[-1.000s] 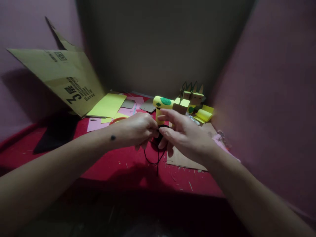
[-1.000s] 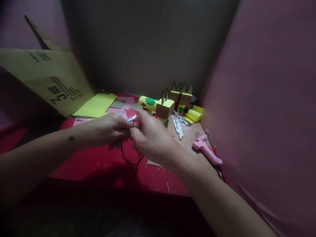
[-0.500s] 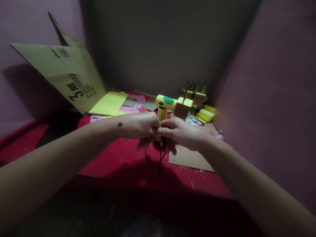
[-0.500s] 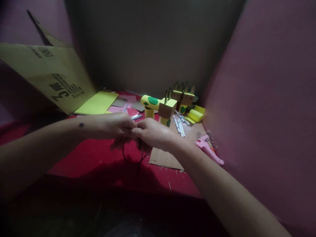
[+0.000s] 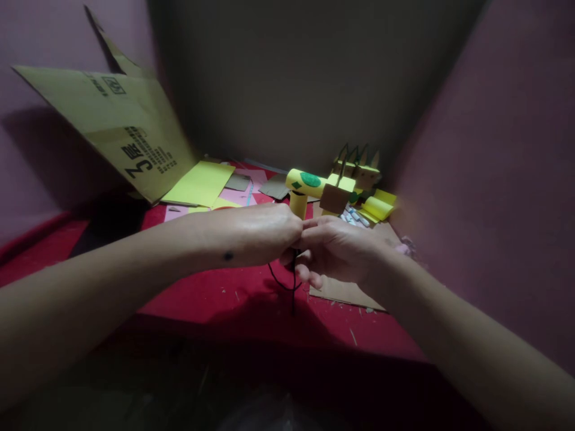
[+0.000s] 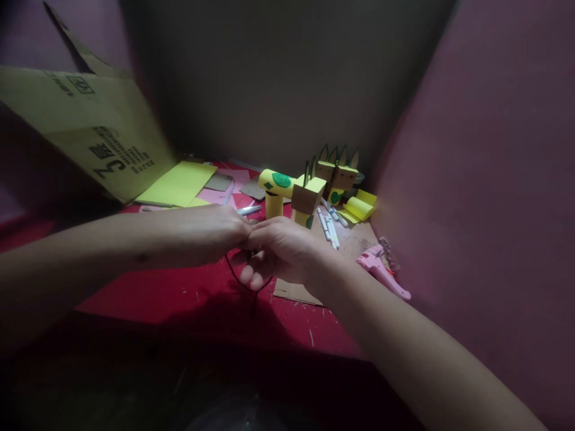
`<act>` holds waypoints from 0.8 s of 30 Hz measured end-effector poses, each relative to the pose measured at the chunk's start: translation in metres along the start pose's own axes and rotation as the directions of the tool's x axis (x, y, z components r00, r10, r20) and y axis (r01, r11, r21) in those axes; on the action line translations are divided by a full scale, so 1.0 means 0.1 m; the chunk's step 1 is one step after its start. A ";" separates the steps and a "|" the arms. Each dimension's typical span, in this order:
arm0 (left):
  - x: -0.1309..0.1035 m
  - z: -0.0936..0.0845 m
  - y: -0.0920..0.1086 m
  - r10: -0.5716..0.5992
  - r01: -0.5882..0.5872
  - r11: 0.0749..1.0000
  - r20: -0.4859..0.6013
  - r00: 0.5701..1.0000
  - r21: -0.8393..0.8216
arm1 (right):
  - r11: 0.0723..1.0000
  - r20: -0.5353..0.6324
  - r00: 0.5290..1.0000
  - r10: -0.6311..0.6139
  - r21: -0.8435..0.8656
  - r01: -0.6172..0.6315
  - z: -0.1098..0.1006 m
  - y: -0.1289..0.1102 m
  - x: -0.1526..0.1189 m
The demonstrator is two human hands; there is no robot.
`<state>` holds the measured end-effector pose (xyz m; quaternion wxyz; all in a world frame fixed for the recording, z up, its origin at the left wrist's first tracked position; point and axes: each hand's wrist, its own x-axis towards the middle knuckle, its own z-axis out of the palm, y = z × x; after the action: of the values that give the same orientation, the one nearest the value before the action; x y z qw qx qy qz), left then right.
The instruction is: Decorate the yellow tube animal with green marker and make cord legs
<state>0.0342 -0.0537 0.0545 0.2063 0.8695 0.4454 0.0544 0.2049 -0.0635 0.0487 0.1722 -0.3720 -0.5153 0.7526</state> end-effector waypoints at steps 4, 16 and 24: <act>0.00 -0.04 0.09 -0.065 0.066 0.997 0.045 0.997 -0.034 | 0.984 -0.197 0.975 -0.103 -0.162 0.071 0.11 0.02 -0.02; -0.10 -0.14 -0.34 -0.099 0.142 0.882 0.116 0.988 -0.450 | 0.918 -0.317 0.928 -0.193 -0.393 0.057 0.07 0.07 -0.12; -0.19 -0.15 -0.54 -0.180 0.194 0.810 0.079 0.980 -0.554 | 0.983 -0.288 0.946 -0.149 -0.145 0.110 -0.08 0.19 -0.09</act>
<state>-0.0217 -0.0363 0.0478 0.4606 0.7237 0.4909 0.1519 0.2192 -0.0718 0.0339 0.2728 -0.4564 -0.5536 0.6409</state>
